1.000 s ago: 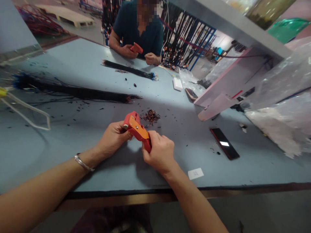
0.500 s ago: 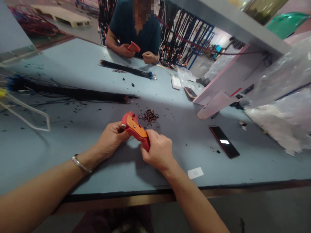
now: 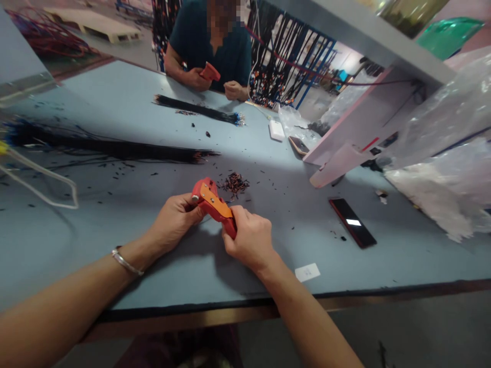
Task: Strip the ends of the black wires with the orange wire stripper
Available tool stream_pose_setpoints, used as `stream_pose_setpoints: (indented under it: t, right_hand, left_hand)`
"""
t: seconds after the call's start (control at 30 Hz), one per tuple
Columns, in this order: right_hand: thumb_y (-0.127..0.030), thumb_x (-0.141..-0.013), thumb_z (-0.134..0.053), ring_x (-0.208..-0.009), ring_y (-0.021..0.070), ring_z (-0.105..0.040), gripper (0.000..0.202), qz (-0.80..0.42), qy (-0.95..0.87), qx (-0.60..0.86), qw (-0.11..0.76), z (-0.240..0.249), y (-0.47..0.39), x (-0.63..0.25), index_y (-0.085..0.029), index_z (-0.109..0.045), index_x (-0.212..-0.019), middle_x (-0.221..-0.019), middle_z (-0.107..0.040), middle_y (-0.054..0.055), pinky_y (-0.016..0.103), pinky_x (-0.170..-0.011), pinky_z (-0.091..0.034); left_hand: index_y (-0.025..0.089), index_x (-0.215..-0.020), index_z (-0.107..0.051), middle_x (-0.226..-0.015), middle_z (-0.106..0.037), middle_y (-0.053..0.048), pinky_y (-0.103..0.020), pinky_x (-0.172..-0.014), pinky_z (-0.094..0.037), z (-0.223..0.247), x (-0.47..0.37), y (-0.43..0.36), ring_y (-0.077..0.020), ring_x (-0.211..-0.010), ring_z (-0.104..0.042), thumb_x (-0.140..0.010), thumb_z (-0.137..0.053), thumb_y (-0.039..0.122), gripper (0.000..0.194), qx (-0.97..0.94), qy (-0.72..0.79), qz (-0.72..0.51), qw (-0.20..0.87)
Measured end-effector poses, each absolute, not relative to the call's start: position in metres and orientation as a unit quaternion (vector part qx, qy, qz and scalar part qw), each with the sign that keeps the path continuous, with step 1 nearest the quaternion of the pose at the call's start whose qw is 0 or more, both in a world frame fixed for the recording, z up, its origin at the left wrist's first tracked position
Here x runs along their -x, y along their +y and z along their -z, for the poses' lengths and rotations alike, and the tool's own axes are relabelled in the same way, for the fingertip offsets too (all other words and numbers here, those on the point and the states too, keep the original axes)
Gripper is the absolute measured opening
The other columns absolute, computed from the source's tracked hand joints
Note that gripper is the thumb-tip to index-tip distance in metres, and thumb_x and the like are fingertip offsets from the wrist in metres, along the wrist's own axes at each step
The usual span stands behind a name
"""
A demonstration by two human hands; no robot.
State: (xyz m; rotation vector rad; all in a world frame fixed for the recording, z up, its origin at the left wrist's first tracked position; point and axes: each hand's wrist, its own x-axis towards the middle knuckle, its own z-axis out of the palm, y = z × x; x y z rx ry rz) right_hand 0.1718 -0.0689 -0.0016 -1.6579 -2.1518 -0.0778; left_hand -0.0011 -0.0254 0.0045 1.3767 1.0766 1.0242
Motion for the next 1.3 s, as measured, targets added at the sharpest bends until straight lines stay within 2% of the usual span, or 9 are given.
stream_pose_setpoints:
  t: [0.27, 0.53, 0.63, 0.7, 0.83, 0.93, 1.0, 1.17, 1.3]
  right_hand:
    - [-0.028, -0.078, -0.052, -0.055, 0.0172, -0.060, 0.013, 0.020, -0.775, 0.598, 0.204, 0.005, -0.066, -0.171, -0.017, -0.057, -0.084, -0.071, -0.069, 0.004, 0.027, -0.052, -0.028]
    - [-0.031, -0.079, -0.054, -0.054, 0.0168, -0.059, 0.012, -0.054, -0.757, 0.611, 0.226, 0.002, -0.062, -0.170, -0.019, -0.056, -0.079, -0.064, -0.065, 0.003, 0.027, -0.053, -0.032]
    - [-0.033, -0.079, -0.055, -0.052, 0.0161, -0.057, 0.013, -0.190, -0.699, 0.622, 0.297, -0.004, -0.060, -0.172, -0.020, -0.054, -0.074, -0.058, -0.060, 0.000, 0.026, -0.054, -0.037]
    - [-0.033, -0.078, -0.055, -0.052, 0.0159, -0.057, 0.013, -0.339, -0.637, 0.595, 0.353, -0.008, -0.059, -0.175, -0.020, -0.054, -0.075, -0.058, -0.058, -0.001, 0.026, -0.054, -0.040]
    - [-0.036, -0.072, -0.062, -0.063, 0.0172, -0.065, 0.027, -0.620, -0.484, 0.456, 0.416, -0.011, -0.057, -0.181, -0.018, -0.057, -0.091, -0.076, -0.065, 0.003, 0.025, -0.053, -0.042]
    - [-0.036, -0.070, -0.059, -0.067, 0.0184, -0.066, 0.034, -0.717, -0.404, 0.385, 0.417, -0.012, -0.058, -0.183, -0.016, -0.057, -0.098, -0.083, -0.066, 0.006, 0.026, -0.055, -0.043]
    - [-0.037, -0.071, -0.053, -0.069, 0.0199, -0.066, 0.037, -0.725, -0.385, 0.378, 0.428, -0.014, -0.058, -0.186, -0.017, -0.055, -0.101, -0.085, -0.066, 0.007, 0.030, -0.059, -0.046]
    - [-0.040, -0.075, -0.040, -0.085, 0.0242, -0.066, 0.041, -0.630, -0.445, 0.398, 0.496, -0.019, -0.059, -0.198, -0.020, -0.049, -0.109, -0.099, -0.064, 0.012, 0.035, -0.064, -0.050]
    - [-0.038, -0.077, -0.041, -0.085, 0.0241, -0.067, 0.036, -0.659, -0.413, 0.412, 0.476, -0.015, -0.056, -0.198, -0.019, -0.052, -0.105, -0.095, -0.065, 0.011, 0.036, -0.066, -0.052]
  left_hand:
    - [0.015, -0.067, -0.062, -0.051, -0.039, 0.005, -0.021, -0.044, -0.021, -0.002, 0.000, -0.026, -0.0071, -0.046, -0.026, -0.069, -0.073, 0.058, 0.044, -0.540, 0.419, -0.413, 0.602]
    - [0.016, -0.075, -0.068, -0.054, -0.047, 0.004, -0.022, -0.045, -0.024, -0.008, 0.000, -0.025, -0.0088, -0.048, -0.031, -0.069, -0.072, 0.057, 0.041, -0.561, 0.437, -0.412, 0.570]
    - [0.017, -0.068, -0.066, -0.053, -0.049, 0.003, -0.022, -0.046, -0.027, -0.017, -0.002, -0.026, -0.0098, -0.050, -0.034, -0.072, -0.070, 0.049, 0.032, -0.585, 0.460, -0.414, 0.524]
    - [0.018, -0.066, -0.065, -0.053, -0.050, 0.003, -0.022, -0.047, -0.029, -0.019, -0.002, -0.025, -0.0104, -0.050, -0.036, -0.073, -0.069, 0.043, 0.026, -0.593, 0.474, -0.420, 0.498]
    - [0.018, -0.070, -0.067, -0.056, -0.055, 0.003, -0.022, -0.051, -0.034, -0.016, 0.001, -0.022, -0.0114, -0.053, -0.043, -0.073, -0.067, 0.037, 0.019, -0.605, 0.492, -0.422, 0.462]
    - [0.018, -0.075, -0.069, -0.062, -0.060, 0.001, -0.023, -0.056, -0.038, -0.013, 0.004, -0.020, -0.0125, -0.057, -0.049, -0.075, -0.065, 0.033, 0.016, -0.619, 0.501, -0.419, 0.435]
    - [0.018, -0.081, -0.070, -0.065, -0.061, 0.001, -0.023, -0.058, -0.041, -0.011, 0.006, -0.019, -0.0133, -0.059, -0.052, -0.077, -0.063, 0.031, 0.015, -0.621, 0.508, -0.427, 0.416]
    - [0.018, -0.104, -0.067, -0.073, -0.067, -0.001, -0.024, -0.066, -0.048, -0.011, 0.009, -0.018, -0.0145, -0.065, -0.060, -0.083, -0.061, 0.030, 0.025, -0.605, 0.526, -0.459, 0.382]
    - [0.018, -0.093, -0.067, -0.077, -0.072, -0.003, -0.024, -0.069, -0.050, -0.009, 0.011, -0.014, -0.0141, -0.069, -0.064, -0.084, -0.063, 0.031, 0.016, -0.583, 0.530, -0.487, 0.376]
